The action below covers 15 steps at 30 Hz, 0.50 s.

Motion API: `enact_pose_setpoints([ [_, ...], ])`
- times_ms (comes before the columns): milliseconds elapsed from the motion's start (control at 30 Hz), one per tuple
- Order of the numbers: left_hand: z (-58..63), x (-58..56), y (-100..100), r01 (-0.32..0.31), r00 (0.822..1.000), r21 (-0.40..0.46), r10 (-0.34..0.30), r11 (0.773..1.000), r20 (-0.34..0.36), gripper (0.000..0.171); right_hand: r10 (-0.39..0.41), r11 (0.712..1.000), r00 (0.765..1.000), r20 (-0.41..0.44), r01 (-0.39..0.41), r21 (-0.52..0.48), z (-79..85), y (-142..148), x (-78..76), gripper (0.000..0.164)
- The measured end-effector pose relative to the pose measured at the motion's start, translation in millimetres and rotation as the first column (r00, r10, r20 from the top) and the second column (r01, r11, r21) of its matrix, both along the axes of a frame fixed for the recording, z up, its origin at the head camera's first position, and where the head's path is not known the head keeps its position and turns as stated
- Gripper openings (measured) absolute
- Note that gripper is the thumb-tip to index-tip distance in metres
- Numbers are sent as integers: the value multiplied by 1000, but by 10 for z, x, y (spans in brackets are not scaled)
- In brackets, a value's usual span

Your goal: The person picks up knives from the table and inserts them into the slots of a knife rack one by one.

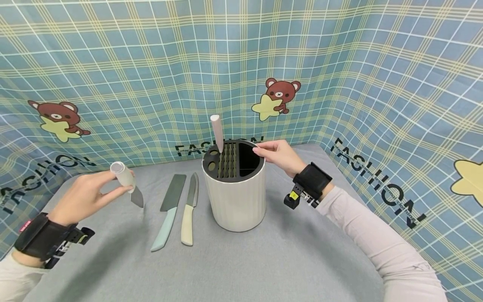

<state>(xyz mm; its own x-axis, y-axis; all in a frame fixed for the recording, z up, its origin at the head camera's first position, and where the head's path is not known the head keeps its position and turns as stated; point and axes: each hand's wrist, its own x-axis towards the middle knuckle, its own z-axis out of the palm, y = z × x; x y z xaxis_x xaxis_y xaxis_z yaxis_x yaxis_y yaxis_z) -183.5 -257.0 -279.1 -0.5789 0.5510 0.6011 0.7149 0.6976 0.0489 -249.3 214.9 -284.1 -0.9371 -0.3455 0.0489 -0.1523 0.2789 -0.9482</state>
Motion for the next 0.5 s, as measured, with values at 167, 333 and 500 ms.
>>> enact_pose_setpoints([
  [167,50,13,32,-14,1000,46,13,999,21,28,-8,1000,1000,-3,8,6,-3,2,-6,49],
  [333,89,26,74,-29,997,95,23,995,69,27,-10,1000,1000,-6,10,11,-9,6,-7,49],
  [500,125,45,144,-38,990,167,14,985,140,28,-11,1000,1000,-11,11,19,-10,5,-9,49],
])
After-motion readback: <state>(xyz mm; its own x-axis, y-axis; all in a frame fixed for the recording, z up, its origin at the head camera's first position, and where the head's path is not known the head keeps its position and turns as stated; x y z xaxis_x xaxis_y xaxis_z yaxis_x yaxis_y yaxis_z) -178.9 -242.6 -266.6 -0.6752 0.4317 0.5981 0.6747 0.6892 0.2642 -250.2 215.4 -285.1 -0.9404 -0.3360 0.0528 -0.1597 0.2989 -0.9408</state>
